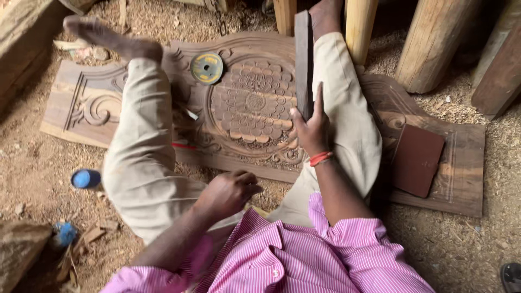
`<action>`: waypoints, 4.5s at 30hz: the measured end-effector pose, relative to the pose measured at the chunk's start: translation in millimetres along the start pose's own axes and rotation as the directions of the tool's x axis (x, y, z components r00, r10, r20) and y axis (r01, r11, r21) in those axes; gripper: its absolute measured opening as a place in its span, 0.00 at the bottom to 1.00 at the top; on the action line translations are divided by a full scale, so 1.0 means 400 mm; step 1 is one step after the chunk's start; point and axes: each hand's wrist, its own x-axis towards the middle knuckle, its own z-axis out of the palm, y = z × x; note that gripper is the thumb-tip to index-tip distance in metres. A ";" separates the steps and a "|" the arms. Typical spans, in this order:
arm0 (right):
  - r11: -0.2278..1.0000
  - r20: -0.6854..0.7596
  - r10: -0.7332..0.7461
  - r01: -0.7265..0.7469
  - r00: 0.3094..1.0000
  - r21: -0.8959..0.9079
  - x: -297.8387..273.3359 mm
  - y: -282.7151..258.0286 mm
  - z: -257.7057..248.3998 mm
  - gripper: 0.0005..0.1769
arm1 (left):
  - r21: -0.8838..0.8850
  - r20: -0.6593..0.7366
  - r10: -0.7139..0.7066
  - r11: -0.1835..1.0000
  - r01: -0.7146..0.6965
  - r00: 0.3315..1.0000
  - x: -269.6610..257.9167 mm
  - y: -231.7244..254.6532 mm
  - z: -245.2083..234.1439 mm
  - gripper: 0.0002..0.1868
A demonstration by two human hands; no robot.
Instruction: The person is carving a floral design into a wooden panel using a chisel and a wooden mallet. They repeatedly strike the chisel to shape the wood and occasionally brush away wood shavings.
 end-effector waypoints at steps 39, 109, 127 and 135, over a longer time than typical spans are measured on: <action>0.639 0.836 -0.339 0.757 0.432 -0.132 -0.113 -0.042 0.163 0.07 | 0.204 0.219 0.355 0.894 -0.398 0.909 0.004 -0.593 0.208 0.23; 0.634 0.793 -0.192 0.690 0.578 -0.350 -0.161 -0.008 0.131 0.05 | 0.259 0.113 0.255 0.926 -0.276 0.960 -0.013 -0.599 0.225 0.22; 0.691 0.768 -0.131 0.613 0.627 -0.382 -0.119 -0.035 0.132 0.18 | 0.111 0.040 0.229 0.966 -0.232 0.973 0.009 -0.602 0.209 0.16; 0.655 0.746 -0.075 0.597 0.662 -0.464 -0.119 0.006 0.130 0.16 | 0.088 0.034 0.195 0.976 -0.197 0.980 0.009 -0.601 0.224 0.16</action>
